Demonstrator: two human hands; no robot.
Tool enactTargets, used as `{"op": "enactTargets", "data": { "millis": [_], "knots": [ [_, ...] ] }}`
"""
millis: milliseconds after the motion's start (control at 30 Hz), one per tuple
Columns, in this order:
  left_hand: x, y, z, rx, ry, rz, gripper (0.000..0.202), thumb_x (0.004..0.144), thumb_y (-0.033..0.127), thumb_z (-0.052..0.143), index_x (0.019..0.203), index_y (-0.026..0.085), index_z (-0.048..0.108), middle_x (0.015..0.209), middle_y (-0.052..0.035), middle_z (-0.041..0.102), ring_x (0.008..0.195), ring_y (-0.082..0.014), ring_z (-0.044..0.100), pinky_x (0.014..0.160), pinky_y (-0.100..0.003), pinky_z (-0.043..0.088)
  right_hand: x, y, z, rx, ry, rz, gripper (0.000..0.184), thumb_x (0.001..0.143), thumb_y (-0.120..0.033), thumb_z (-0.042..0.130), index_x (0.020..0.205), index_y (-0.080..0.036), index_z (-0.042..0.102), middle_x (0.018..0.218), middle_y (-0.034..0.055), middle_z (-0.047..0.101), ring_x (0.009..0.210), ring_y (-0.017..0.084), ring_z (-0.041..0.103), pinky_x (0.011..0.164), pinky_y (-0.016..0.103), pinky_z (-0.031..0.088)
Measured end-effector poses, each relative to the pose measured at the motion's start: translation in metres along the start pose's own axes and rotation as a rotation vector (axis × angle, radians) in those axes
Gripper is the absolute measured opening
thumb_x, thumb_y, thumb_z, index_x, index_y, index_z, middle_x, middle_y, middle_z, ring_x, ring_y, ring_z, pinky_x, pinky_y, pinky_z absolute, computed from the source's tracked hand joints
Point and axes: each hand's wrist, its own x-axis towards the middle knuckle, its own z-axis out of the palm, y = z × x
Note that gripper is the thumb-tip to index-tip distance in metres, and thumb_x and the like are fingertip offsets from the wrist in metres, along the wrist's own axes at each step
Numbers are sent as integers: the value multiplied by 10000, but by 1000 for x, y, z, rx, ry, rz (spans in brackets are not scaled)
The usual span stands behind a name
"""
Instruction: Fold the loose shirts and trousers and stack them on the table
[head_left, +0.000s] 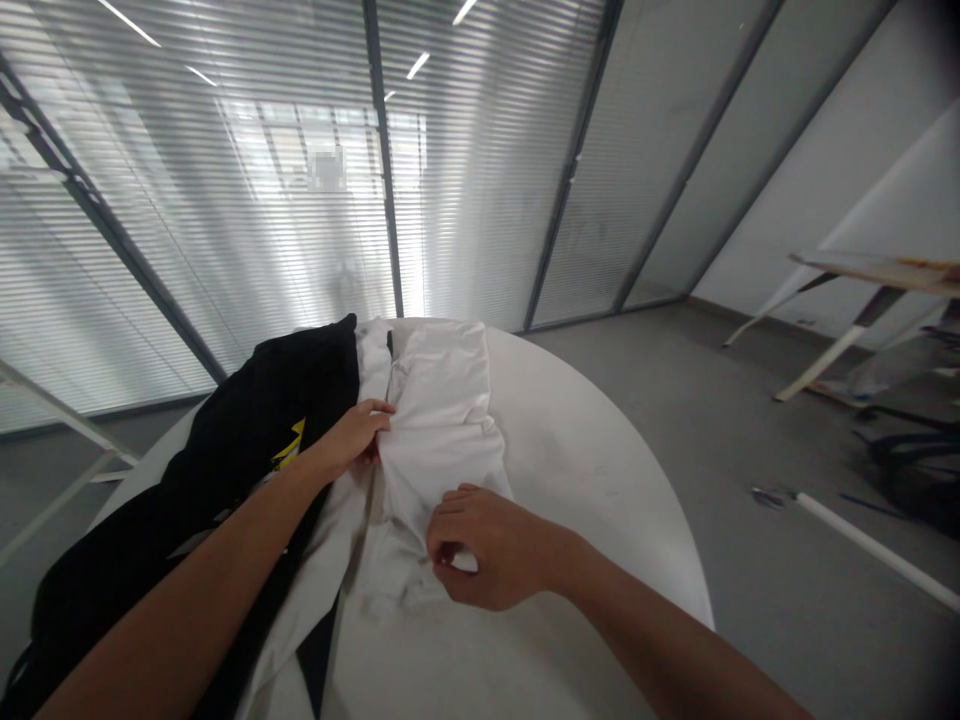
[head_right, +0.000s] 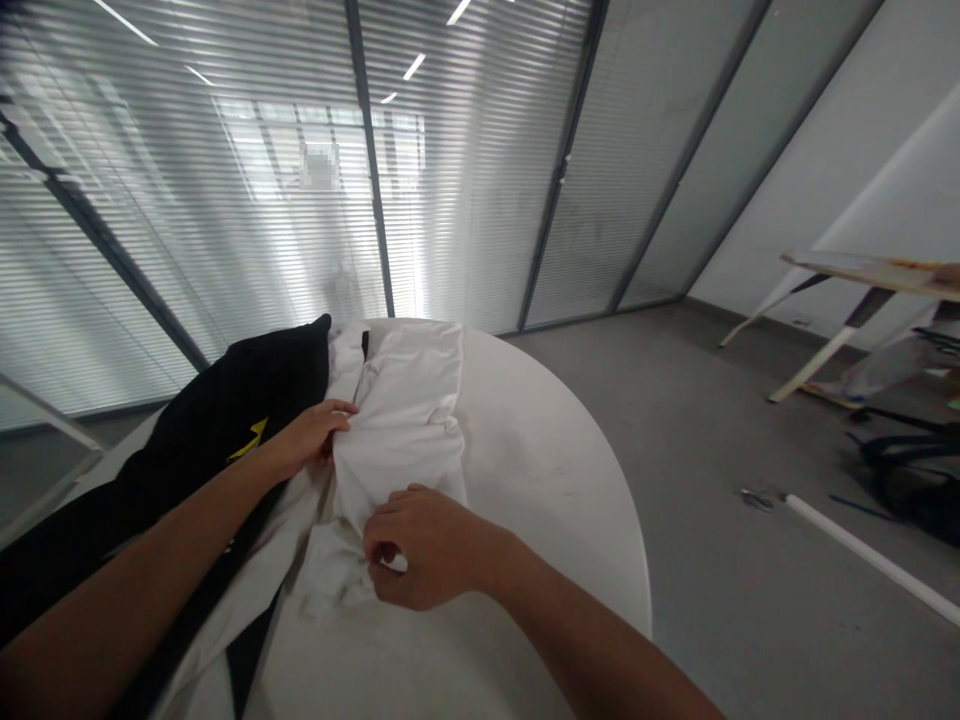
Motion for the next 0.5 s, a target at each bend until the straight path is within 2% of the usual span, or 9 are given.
{"op": "enactTargets", "data": {
  "millis": [100,167,267,333,400,500],
  "knots": [
    [-2,0,-2,123,-33,25,520,762,250,451,1270,148,494,420,80,451,351,-118,458,366,-195,298,-1,2,2,-50,-57,29,164,777,-346,635,826,-195,594,789,-8,637,763,145,578,794,288,362],
    [-1,-2,-1,197,-44,48,488,786,270,419,1245,156,539,407,76,446,338,-115,447,366,-194,287,-2,2,4,-101,-79,62,248,762,-417,668,870,-202,608,836,7,642,803,172,587,818,313,366],
    [2,-9,3,306,-6,127,429,796,275,406,1146,157,625,466,51,507,372,-107,472,402,-202,326,-3,-1,3,-165,-79,131,271,777,-415,670,940,-210,604,918,31,638,861,198,590,838,329,377],
    [6,-14,5,377,44,201,413,793,272,419,1106,151,660,592,12,604,462,-113,534,479,-214,392,-4,-4,1,-190,-65,179,322,778,-420,675,1009,-212,590,979,50,632,884,211,588,841,338,385],
    [10,-19,5,438,90,273,405,794,272,426,1079,153,688,781,-33,687,629,-139,608,606,-227,447,-5,-5,-1,-211,-51,238,391,772,-424,684,1075,-205,570,1037,76,624,903,228,586,835,348,394],
    [14,-22,4,468,112,323,403,803,276,424,1060,152,709,991,-60,708,843,-178,632,762,-240,456,-6,-4,-3,-187,-68,300,347,816,-375,645,1093,-182,563,1035,91,638,899,227,592,818,336,401]
  ]
}}
